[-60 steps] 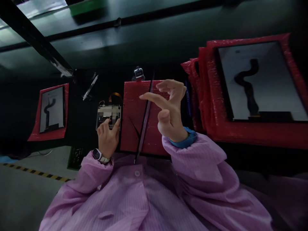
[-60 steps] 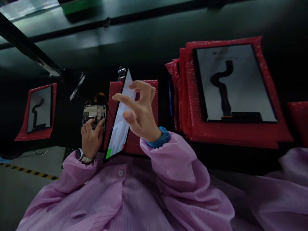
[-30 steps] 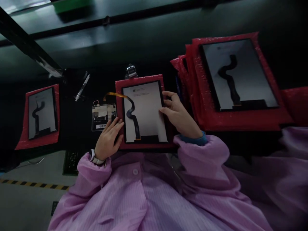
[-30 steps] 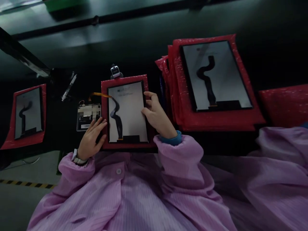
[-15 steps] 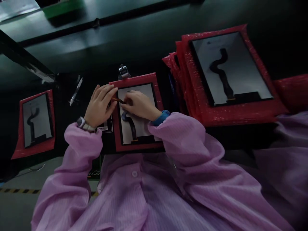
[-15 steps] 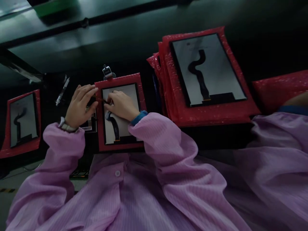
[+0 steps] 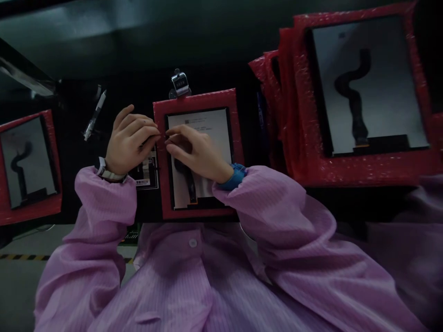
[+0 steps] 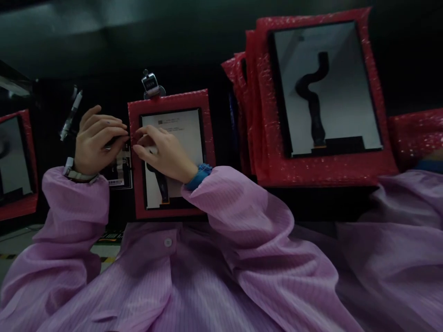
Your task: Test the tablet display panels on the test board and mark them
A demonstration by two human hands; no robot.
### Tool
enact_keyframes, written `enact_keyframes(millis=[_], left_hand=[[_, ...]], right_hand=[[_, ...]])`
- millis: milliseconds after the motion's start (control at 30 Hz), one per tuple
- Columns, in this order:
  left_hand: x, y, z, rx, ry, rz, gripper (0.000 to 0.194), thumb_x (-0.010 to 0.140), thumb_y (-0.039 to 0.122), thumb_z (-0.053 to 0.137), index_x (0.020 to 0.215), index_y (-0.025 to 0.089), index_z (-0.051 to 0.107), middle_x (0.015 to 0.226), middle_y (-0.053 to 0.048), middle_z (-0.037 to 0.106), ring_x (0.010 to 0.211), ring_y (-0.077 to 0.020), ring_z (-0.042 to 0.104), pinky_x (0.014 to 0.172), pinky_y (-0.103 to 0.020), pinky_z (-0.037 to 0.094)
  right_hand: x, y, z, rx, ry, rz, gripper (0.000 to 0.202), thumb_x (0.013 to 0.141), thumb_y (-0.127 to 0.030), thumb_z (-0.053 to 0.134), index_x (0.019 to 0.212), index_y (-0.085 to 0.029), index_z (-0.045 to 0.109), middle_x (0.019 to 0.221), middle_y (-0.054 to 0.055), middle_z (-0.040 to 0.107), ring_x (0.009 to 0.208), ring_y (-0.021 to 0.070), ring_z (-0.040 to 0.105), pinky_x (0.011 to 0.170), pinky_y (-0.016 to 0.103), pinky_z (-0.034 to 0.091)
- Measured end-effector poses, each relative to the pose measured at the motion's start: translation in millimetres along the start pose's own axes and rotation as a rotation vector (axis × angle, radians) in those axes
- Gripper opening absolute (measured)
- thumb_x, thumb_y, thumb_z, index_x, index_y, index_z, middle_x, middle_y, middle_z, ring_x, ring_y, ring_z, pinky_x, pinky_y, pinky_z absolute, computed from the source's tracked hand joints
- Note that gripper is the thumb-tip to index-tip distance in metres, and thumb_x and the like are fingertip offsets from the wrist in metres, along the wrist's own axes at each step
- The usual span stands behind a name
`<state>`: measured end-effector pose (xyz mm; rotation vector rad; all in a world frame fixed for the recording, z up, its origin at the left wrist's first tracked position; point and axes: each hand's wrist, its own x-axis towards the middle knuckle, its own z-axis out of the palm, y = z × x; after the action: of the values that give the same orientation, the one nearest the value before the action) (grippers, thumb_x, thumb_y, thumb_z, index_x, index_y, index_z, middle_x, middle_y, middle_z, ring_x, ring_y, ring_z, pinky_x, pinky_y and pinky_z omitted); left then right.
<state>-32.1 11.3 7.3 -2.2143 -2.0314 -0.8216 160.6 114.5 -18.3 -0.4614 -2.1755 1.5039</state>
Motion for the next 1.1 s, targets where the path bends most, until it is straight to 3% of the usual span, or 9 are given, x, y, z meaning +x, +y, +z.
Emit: enact_keyframes(millis=[100,233,400,533,700,933,1100], left_hand=[[-1,7,-1.0,0.001,0.018,0.002,0.014,0.096,0.036,0.059,0.091,0.027,0.068,0.095,-0.001,0.073,0.103,-0.0250,0.069,0.120,-0.061,0.036],[-4,10,-6.4,0.011,0.006,0.025,0.016,0.093,0.037,0.058,0.098,0.028,0.070,0.098,-0.003,0.072,0.105,-0.0271,0.068,0.119,-0.060,0.037],[-8,6,-9.4,-0.025,-0.044,0.154,0.025,0.093,0.036,0.049,0.096,0.023,0.070,0.093,-0.004,0.073,0.092,-0.0235,0.068,0.109,-0.054,0.043],[-10,11,-4.1,-0.003,-0.101,0.106,0.027,0.094,0.034,0.047,0.078,0.021,0.066,0.075,-0.001,0.068,0.078,-0.0203,0.064,0.095,-0.049,0.043],[-9,18,2.4,-0.001,-0.149,0.124,0.026,0.094,0.033,0.049,0.074,0.020,0.061,0.067,0.000,0.062,0.072,-0.0193,0.059,0.087,-0.045,0.042],[-7,19,2.8,-0.023,-0.182,0.071,0.025,0.093,0.032,0.047,0.073,0.021,0.058,0.066,0.000,0.059,0.074,-0.0204,0.059,0.090,-0.047,0.042],[-6,20,2.3,-0.024,-0.191,0.043,0.025,0.093,0.034,0.047,0.074,0.022,0.059,0.067,0.000,0.060,0.076,-0.0216,0.060,0.093,-0.049,0.043]], right_hand=[[-1,-4,-1,0.312,-0.101,0.064,0.028,0.100,-0.043,0.055,0.107,-0.018,0.064,0.093,0.003,0.070,0.089,0.0146,0.064,0.080,0.029,0.049],[-1,-6,-3,0.437,-0.200,0.072,0.031,0.093,-0.047,0.066,0.091,-0.016,0.063,0.086,0.003,0.066,0.082,0.0126,0.059,0.076,0.027,0.047],[-1,-5,-2,0.299,-0.197,0.050,0.017,0.091,-0.032,0.062,0.084,-0.017,0.059,0.076,-0.002,0.053,0.072,0.0105,0.045,0.068,0.026,0.037],[-2,-6,1,0.173,-0.181,0.041,0.009,0.086,-0.020,0.051,0.083,-0.017,0.058,0.080,0.000,0.059,0.077,0.0123,0.051,0.074,0.027,0.039],[-2,-5,6,-0.008,-0.144,0.015,0.011,0.085,-0.017,0.049,0.080,-0.018,0.059,0.078,0.001,0.062,0.078,0.0139,0.053,0.075,0.028,0.039],[-1,-2,4,-0.059,-0.185,-0.044,0.015,0.094,-0.022,0.047,0.084,-0.018,0.058,0.085,0.003,0.063,0.081,0.0148,0.053,0.078,0.029,0.040],[1,-3,2,-0.081,-0.163,-0.037,0.011,0.086,-0.016,0.047,0.080,-0.019,0.054,0.081,0.002,0.061,0.080,0.0149,0.051,0.079,0.029,0.040]])
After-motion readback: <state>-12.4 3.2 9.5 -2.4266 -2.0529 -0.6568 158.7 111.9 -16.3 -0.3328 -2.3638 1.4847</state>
